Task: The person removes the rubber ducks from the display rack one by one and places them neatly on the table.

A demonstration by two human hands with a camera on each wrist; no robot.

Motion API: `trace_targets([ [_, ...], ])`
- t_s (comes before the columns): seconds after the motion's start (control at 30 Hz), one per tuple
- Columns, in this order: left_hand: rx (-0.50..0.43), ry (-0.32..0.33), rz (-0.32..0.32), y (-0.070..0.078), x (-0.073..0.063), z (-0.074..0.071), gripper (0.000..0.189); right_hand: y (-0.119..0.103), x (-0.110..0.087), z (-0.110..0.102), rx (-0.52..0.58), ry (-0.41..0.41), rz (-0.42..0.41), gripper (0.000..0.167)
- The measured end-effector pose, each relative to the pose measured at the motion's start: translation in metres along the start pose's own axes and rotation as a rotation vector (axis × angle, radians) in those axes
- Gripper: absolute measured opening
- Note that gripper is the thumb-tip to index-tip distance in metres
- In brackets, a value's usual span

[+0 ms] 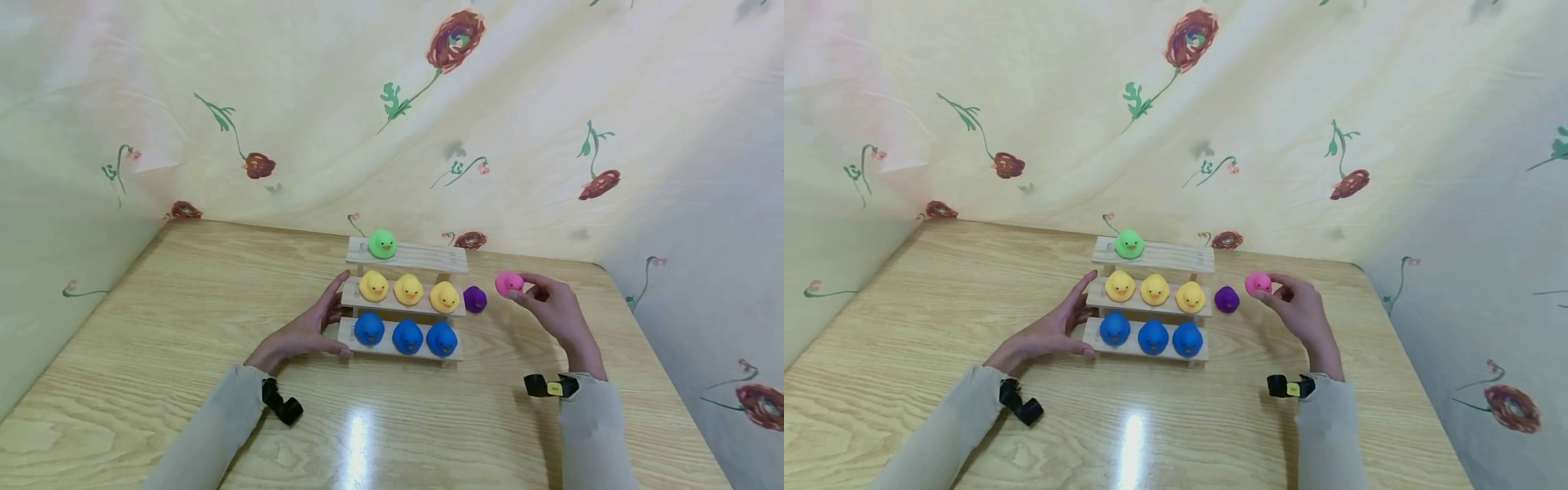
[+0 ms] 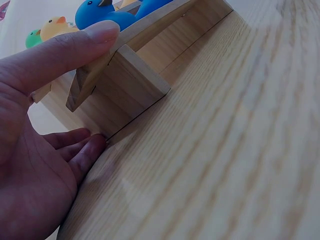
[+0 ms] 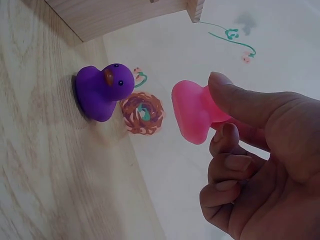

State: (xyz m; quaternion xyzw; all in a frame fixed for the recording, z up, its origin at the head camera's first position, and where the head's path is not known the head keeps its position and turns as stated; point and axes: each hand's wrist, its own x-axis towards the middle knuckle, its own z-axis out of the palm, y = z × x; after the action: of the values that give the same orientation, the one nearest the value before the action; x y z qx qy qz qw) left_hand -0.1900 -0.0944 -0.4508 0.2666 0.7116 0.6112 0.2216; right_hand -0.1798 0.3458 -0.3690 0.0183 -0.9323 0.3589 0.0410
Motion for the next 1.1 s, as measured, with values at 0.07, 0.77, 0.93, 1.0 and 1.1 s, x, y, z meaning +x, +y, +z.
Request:
trace_targets([
  [0.07,0.000,-0.002,0.006,0.000,0.000,0.000,0.128,0.002,0.000,0.000,0.006,-0.008,0.012,0.049],
  [0.77,-0.003,-0.003,0.030,-0.002,-0.001,0.001,0.129,0.022,0.001,0.009,0.022,-0.075,0.070,0.056],
  [0.93,-0.002,0.000,0.021,-0.003,-0.001,0.001,0.129,0.024,0.001,0.011,0.022,-0.100,0.086,0.057],
  [1.0,-0.001,0.001,0.020,-0.004,-0.001,0.000,0.129,0.025,0.002,0.012,0.020,-0.107,0.090,0.057],
  [1.1,0.002,0.002,0.019,-0.004,-0.001,0.000,0.128,0.026,0.002,0.013,0.015,-0.114,0.094,0.056],
])
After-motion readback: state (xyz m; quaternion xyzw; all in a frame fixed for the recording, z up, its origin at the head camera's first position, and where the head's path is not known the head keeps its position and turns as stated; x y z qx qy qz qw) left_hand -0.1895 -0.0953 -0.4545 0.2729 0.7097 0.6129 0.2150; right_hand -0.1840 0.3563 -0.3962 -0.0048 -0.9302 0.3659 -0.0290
